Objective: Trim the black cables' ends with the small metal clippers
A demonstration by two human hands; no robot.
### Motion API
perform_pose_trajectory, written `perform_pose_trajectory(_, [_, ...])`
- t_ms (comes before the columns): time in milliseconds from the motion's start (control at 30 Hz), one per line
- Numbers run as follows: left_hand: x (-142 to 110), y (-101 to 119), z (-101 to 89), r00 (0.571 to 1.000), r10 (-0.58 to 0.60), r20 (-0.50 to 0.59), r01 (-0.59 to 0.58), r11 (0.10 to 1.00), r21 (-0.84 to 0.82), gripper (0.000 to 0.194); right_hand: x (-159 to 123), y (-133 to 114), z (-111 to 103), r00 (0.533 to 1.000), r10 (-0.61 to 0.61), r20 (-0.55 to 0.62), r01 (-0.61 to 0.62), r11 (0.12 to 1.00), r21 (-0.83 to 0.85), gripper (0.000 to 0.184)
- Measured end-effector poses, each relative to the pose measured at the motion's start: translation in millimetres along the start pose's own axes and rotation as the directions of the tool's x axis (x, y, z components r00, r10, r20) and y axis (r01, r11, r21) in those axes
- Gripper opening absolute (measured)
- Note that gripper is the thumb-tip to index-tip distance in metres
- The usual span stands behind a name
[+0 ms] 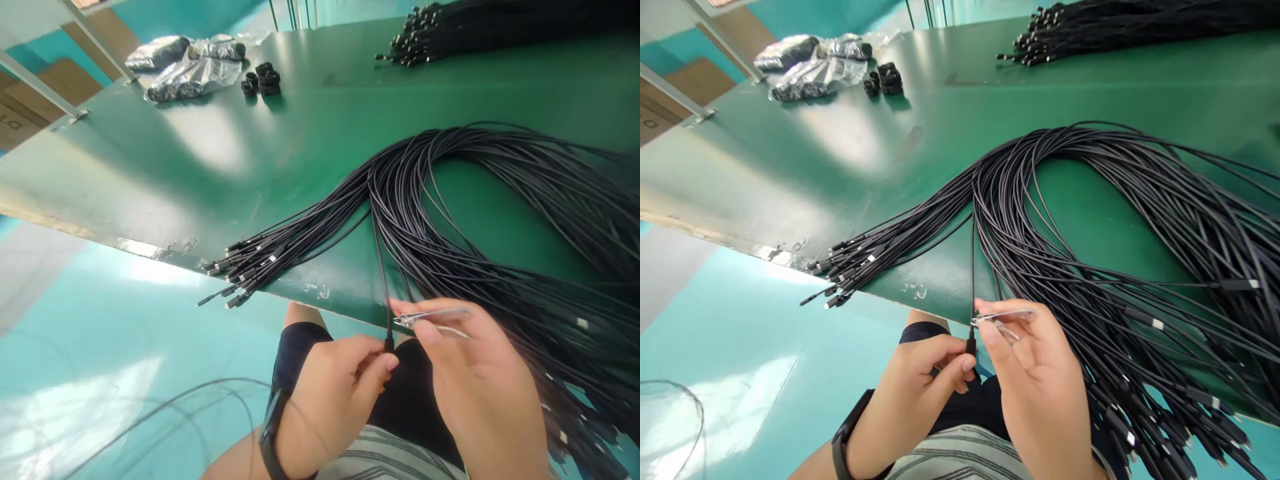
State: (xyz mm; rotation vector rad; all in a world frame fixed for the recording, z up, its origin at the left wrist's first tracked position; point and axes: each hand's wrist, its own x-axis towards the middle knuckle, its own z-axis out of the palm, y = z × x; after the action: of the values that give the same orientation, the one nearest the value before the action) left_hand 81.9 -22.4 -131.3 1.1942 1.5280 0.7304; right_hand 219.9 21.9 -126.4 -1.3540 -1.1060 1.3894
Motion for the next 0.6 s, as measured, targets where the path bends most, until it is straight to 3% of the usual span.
perform_pose_trajectory(67, [-10, 6, -19.9, 0.986, 0.157, -0.050, -0.137, 0.950, 0.280, 0.024, -7, -4, -1, 0.990, -0.129, -0.065, 0.121, 0.986, -0.112, 0.008])
perform_pose_trajectory(100, [-14, 9, -32.3, 0.965, 0.247, -0.090, -0.198, 0.909, 0.368, 0.020, -10, -6, -1, 0.987, -0.158, -0.038, 0.152, 0.980, -0.126, 0.009])
perform_pose_trajectory(167, [-17, 14, -59.8, 0.905, 0.399, -0.148, -0.274, 0.812, 0.514, 0.015, -14, -8, 5, 0.978, -0.170, 0.122, 0.185, 0.975, -0.123, 0.012])
perform_pose_trajectory(233, [-8, 16, -86.5, 0.841, 0.478, -0.252, -0.206, 0.715, 0.668, 0.019, -14, -7, 19, 0.926, -0.194, 0.324, 0.266, 0.945, -0.192, 0.013])
perform_pose_trajectory(267, [3, 17, -97.7, 0.826, 0.493, -0.274, -0.148, 0.658, 0.739, 0.031, -13, -7, 28, 0.895, -0.217, 0.391, 0.330, 0.910, -0.249, 0.012])
perform_pose_trajectory(333, [30, 17, -114.0, 0.882, 0.411, -0.231, -0.018, 0.518, 0.855, 0.072, -10, -6, 46, 0.863, -0.282, 0.419, 0.442, 0.824, -0.355, 0.013])
perform_pose_trajectory(367, [45, 17, -119.2, 0.898, 0.391, -0.202, -0.021, 0.496, 0.868, 0.078, -8, -6, 53, 0.865, -0.309, 0.395, 0.462, 0.797, -0.390, 0.013])
perform_pose_trajectory(433, [71, 17, -126.0, 0.911, 0.373, -0.173, -0.032, 0.482, 0.876, 0.067, -4, -5, 62, 0.876, -0.350, 0.331, 0.472, 0.764, -0.441, 0.010])
perform_pose_trajectory(500, [88, 18, -131.9, 0.907, 0.385, -0.172, -0.044, 0.494, 0.869, 0.041, 2, -4, 62, 0.878, -0.378, 0.295, 0.478, 0.732, -0.485, 0.011])
perform_pose_trajectory(600, [92, 26, -141.0, 0.880, 0.442, -0.175, -0.123, 0.567, 0.815, 0.022, 11, -2, 49, 0.869, -0.407, 0.280, 0.494, 0.685, -0.536, 0.016])
